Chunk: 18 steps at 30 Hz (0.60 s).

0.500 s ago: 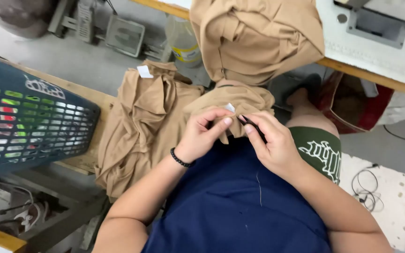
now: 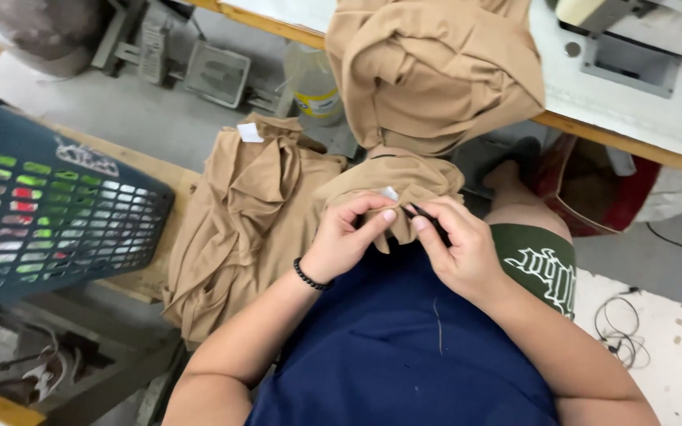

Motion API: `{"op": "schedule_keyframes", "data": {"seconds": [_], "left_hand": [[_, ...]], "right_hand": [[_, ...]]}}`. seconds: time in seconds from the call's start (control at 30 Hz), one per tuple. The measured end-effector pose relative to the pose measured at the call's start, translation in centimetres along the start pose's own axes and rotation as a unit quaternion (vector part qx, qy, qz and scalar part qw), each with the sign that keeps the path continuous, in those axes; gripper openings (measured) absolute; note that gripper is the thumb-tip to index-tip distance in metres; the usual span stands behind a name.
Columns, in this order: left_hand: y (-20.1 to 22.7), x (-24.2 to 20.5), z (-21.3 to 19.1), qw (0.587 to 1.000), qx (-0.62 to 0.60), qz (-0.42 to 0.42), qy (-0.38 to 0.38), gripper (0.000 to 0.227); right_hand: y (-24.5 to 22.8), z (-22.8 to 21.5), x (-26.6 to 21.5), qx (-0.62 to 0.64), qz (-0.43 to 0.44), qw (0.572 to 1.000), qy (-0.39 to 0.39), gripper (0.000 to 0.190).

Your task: Trimming excess threads from tan-colored fabric pieces using hand snips at a sewing workstation.

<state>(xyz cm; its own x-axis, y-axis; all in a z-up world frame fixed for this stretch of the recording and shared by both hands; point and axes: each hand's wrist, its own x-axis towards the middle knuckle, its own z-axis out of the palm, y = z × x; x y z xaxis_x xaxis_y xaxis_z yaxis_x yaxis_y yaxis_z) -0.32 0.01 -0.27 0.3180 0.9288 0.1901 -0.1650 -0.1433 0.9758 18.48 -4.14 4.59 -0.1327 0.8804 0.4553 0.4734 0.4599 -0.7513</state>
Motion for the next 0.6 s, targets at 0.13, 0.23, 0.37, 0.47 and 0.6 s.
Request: {"op": "schedule_keyframes", "data": {"seconds": [0.13,0.23,0.37,0.47,0.6], "left_hand": [[-1.3,-0.3,0.3,0.999,-0.036,-0.027,0.013,0.013],[-2.2,-0.7,0.6,0.998,-0.046,-0.039,0.008,0.012],[-1.7,-0.5,1.1,0.999,0.028,0.018,0.008,0.01],[-0.2,-0.3,1.0,0.997,0.073,0.036,0.012,0.01],[0.5,-0.3,1.3,0.99,0.127,0.064,0.002,0.008]], "right_hand": [[1.5,0.5,-0.5,0.021,0.004,1.0,0.001,0.012],[3.1,0.9,-0.7,0.219,0.146,0.964,-0.025,0.014],[4.4,0.6,-0.7,0.528,0.34,0.775,0.071,0.024],[3.7,-0.7,-0.8,0.276,0.184,0.941,0.065,0.012],[0.9,-0.9,-0.1,-0.106,-0.05,0.992,0.044,0.02]]}}
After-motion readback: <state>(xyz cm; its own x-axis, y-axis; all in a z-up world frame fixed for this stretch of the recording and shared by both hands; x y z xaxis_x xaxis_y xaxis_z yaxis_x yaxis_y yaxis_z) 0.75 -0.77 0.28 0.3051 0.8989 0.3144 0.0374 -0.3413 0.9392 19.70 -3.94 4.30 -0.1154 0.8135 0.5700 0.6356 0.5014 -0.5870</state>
